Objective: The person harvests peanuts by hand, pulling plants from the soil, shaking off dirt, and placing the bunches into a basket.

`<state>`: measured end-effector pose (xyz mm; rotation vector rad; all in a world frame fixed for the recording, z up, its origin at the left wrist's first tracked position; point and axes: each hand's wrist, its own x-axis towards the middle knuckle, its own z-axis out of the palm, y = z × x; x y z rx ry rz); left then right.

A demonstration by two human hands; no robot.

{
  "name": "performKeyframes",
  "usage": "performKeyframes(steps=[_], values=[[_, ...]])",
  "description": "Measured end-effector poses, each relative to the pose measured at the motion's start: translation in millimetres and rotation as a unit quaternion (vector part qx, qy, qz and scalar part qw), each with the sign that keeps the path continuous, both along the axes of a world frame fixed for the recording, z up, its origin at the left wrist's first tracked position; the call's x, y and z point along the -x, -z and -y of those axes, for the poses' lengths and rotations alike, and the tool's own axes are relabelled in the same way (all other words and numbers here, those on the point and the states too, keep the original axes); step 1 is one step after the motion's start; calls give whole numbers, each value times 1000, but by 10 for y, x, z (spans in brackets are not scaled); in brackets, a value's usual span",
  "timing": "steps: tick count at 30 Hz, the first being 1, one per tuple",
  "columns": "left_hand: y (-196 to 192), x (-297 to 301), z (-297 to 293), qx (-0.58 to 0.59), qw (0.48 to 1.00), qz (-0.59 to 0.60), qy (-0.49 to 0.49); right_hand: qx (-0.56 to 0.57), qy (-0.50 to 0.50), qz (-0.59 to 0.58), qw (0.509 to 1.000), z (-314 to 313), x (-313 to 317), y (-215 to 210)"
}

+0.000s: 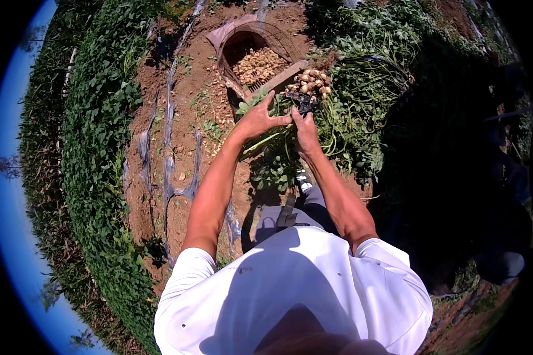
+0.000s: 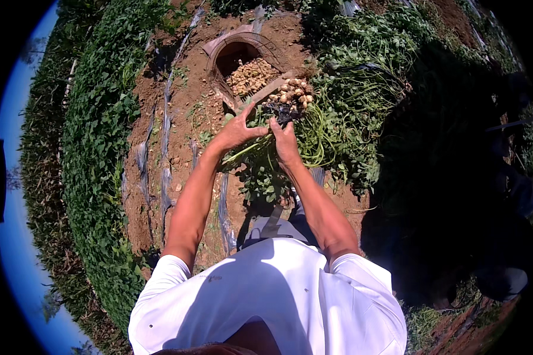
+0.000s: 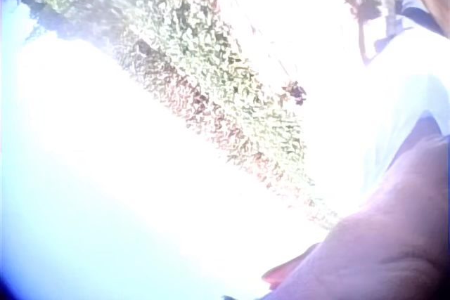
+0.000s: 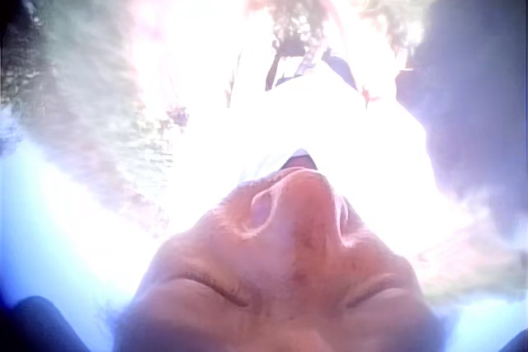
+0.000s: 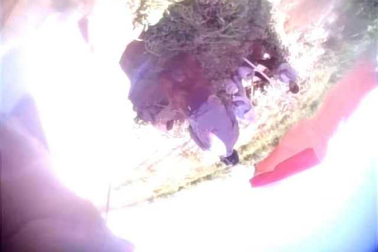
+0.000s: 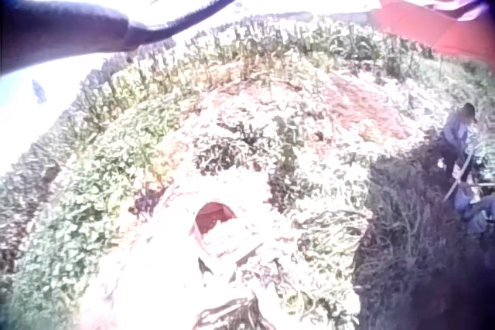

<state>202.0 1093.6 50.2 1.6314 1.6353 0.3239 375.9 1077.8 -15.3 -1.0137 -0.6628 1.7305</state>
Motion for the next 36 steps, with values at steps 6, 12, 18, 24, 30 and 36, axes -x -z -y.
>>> performKeyframes(steps=[6, 12, 18, 24, 30, 36], values=[[211, 69, 396, -51, 988, -89, -113, -133, -219, 85, 963, 44, 126, -145], [-385, 773, 890, -6, 944, 177, -280, -317, -224, 269, 882, -478, -161, -670], [-870, 1426, 1371, 18, 878, 262, -399, -341, -232, 263, 872, -1485, 554, -318], [-1392, 1859, 1878, 1, 899, 188, -396, -355, -542, 254, 718, -1417, 1667, 206], [-1604, 2215, 2266, 16, 926, -145, -348, -93, -700, 83, 703, -709, 1656, 438], [-997, 2141, 2296, -58, 876, -271, -394, 86, -632, -34, 770, 469, 2083, 508]])
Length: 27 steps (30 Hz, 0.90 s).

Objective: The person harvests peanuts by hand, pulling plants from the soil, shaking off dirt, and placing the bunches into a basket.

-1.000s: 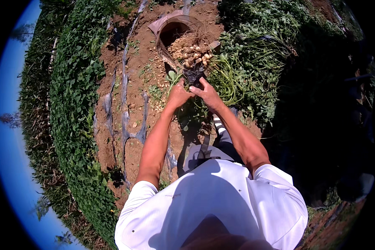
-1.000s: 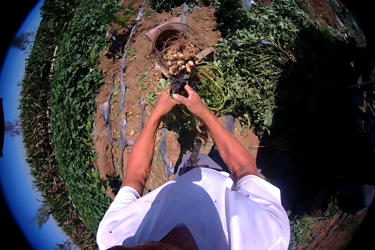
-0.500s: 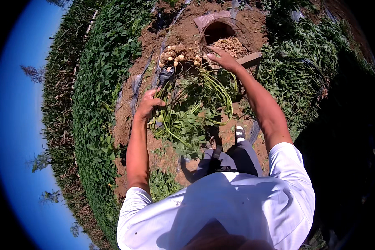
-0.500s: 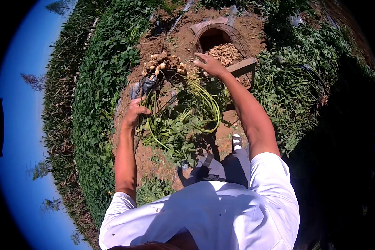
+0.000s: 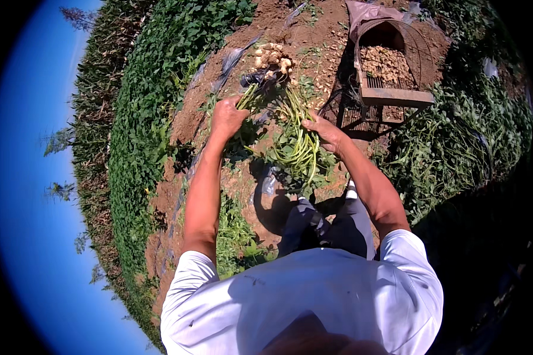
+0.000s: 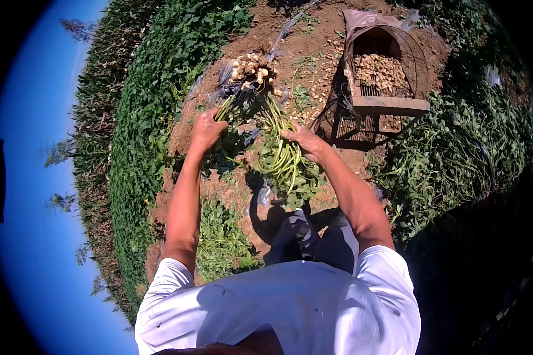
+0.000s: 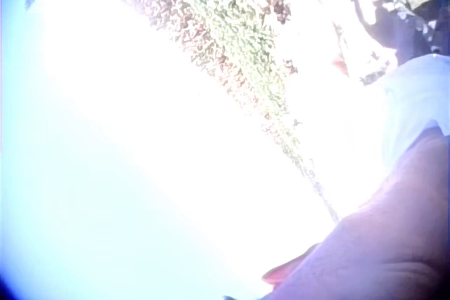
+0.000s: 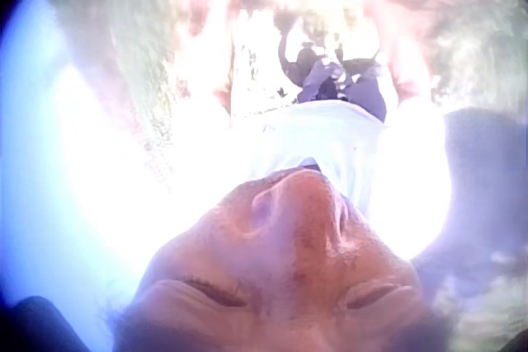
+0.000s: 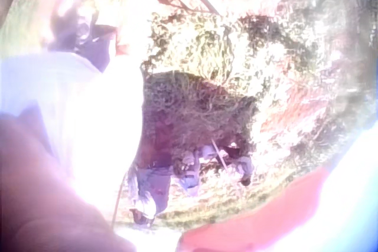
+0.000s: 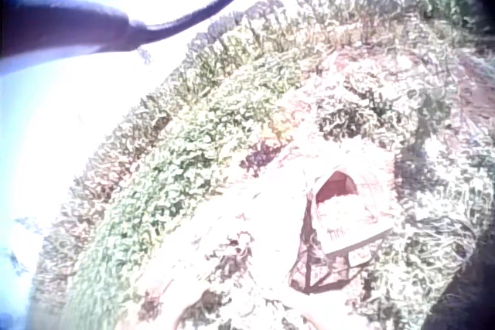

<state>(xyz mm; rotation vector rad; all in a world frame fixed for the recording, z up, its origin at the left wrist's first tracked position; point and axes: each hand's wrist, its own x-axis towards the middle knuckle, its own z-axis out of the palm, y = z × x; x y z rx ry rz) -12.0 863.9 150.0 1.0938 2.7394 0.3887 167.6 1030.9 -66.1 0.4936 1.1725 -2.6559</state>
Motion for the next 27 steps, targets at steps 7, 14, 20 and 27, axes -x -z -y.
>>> performKeyframes(steps=[7, 14, 20, 27], values=[[727, -150, -132, -25, 978, 50, -202, -115, 230, 94, 962, 970, 296, -354], [965, -165, 353, -153, 944, 203, -211, 17, 326, 47, 944, 630, 112, -92], [1161, -268, 513, -198, 926, 243, -209, -231, 292, 146, 917, 394, 60, 75], [1162, -162, 887, -184, 923, 294, -169, -82, 215, 150, 962, 252, -253, 569]])
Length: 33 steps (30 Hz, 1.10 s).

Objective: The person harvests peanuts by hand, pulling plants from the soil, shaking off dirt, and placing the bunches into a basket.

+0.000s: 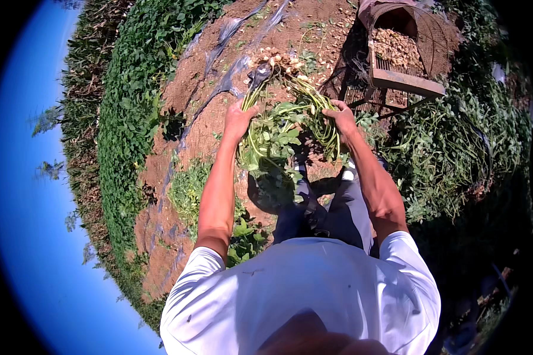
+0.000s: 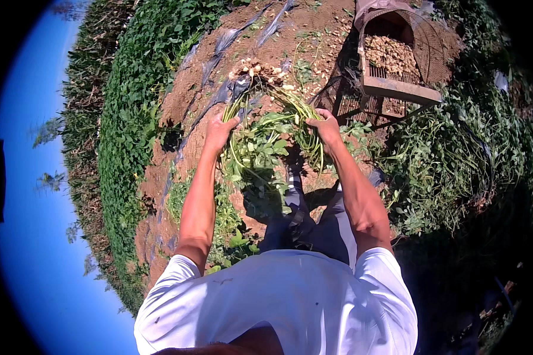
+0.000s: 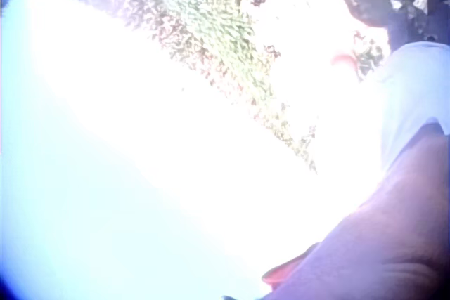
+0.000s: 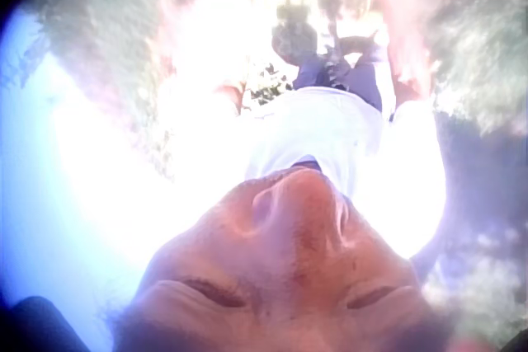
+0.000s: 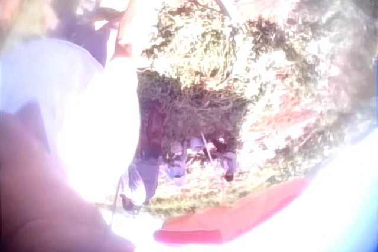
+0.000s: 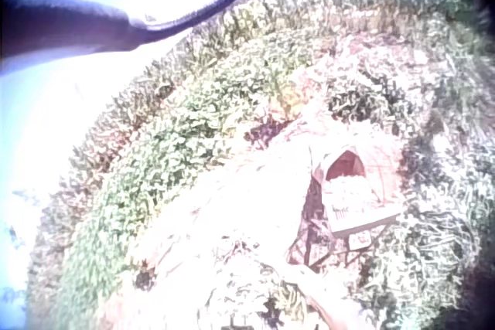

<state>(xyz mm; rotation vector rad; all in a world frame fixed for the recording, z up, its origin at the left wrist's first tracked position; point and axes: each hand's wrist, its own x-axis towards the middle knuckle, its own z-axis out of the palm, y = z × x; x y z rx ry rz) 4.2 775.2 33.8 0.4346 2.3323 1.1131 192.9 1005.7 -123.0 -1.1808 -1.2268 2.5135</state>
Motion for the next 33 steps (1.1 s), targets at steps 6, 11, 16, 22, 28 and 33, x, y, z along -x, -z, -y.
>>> performKeyframes(steps=[6, 11, 16, 22, 28, 33], values=[[269, -395, -251, 90, 989, -99, -66, -398, 67, -61, 913, 1217, 98, -904], [267, -627, -332, -101, 990, 68, -69, -532, -44, -125, 836, 1642, 169, -1012], [234, -592, -32, -139, 964, 183, -133, -510, -295, -147, 794, 1391, -65, -1213], [98, -790, 287, -199, 948, 196, -156, -422, -36, -97, 901, 608, -114, -1383], [161, -832, 367, -191, 970, 136, -60, -457, -186, -121, 862, 758, 354, -916], [-81, -854, 312, -120, 989, 89, 2, -414, -133, -169, 884, 754, 423, -918]])
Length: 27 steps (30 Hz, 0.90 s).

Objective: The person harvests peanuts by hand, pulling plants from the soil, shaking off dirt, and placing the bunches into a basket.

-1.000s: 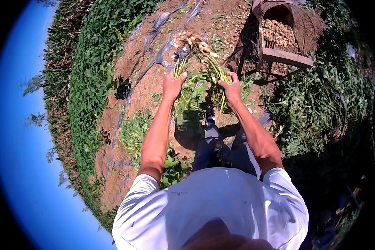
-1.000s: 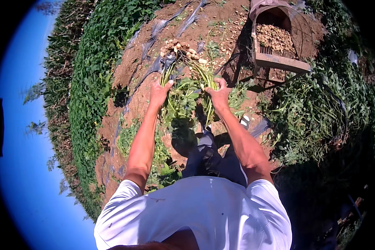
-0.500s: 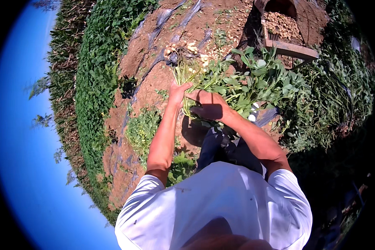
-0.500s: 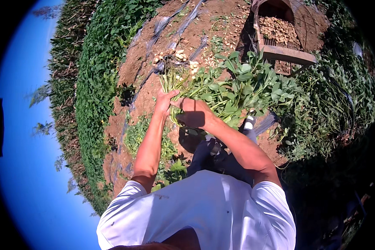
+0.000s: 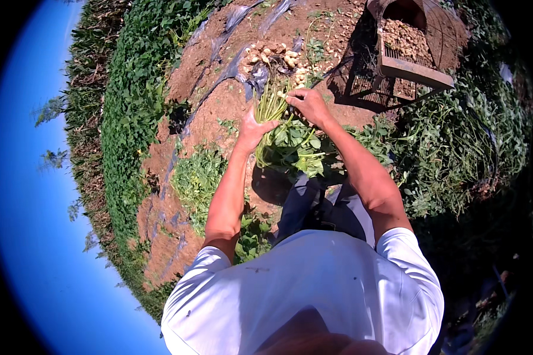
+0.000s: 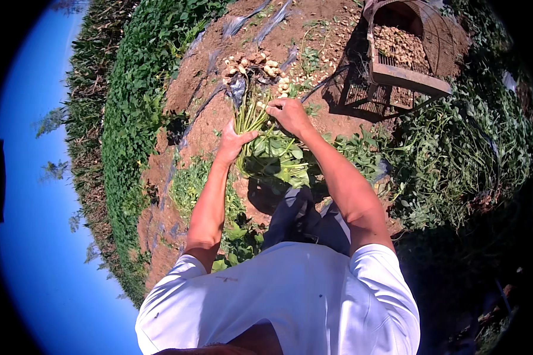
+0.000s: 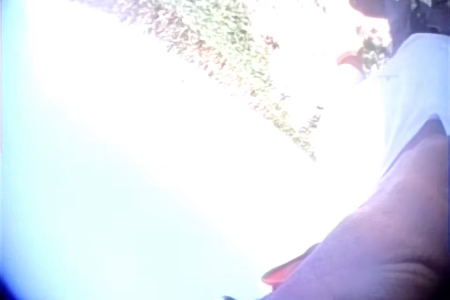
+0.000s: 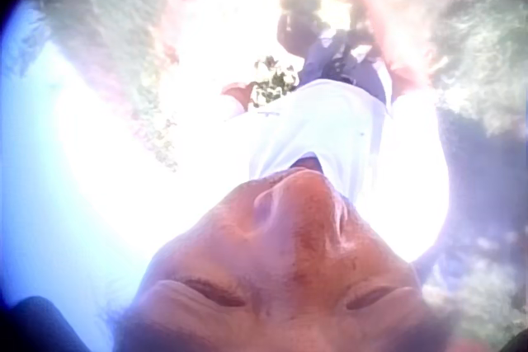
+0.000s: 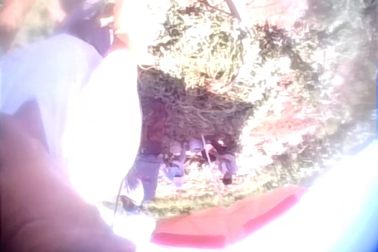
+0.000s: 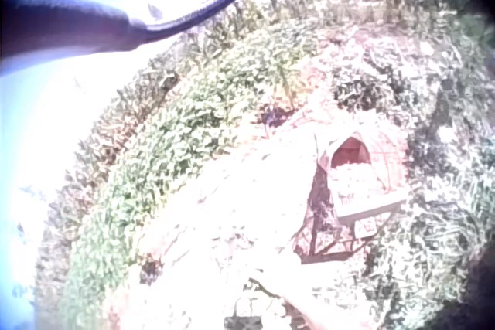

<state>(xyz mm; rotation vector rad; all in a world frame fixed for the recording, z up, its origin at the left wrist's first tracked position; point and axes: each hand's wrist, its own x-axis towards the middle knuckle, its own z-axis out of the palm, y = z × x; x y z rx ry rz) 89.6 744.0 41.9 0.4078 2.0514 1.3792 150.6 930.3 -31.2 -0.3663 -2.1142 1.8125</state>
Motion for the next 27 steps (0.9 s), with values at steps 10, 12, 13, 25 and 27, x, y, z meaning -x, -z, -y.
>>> performKeyframes(steps=[10, 12, 13, 25, 27], values=[[-11, 61, -1, 149, 979, -114, 84, 489, 180, 4, 853, -132, 59, 745], [80, 102, 104, 134, 982, -114, 68, 463, 186, 71, 864, -172, -80, 774], [119, 110, 154, 127, 983, -115, 60, 481, 168, 76, 857, -74, -116, 926], [68, 87, 287, -37, 995, 83, -51, 269, -47, 240, 932, 64, -192, 576], [48, 141, 251, -33, 996, 69, -39, 161, -144, 289, 933, -20, -135, 905]])
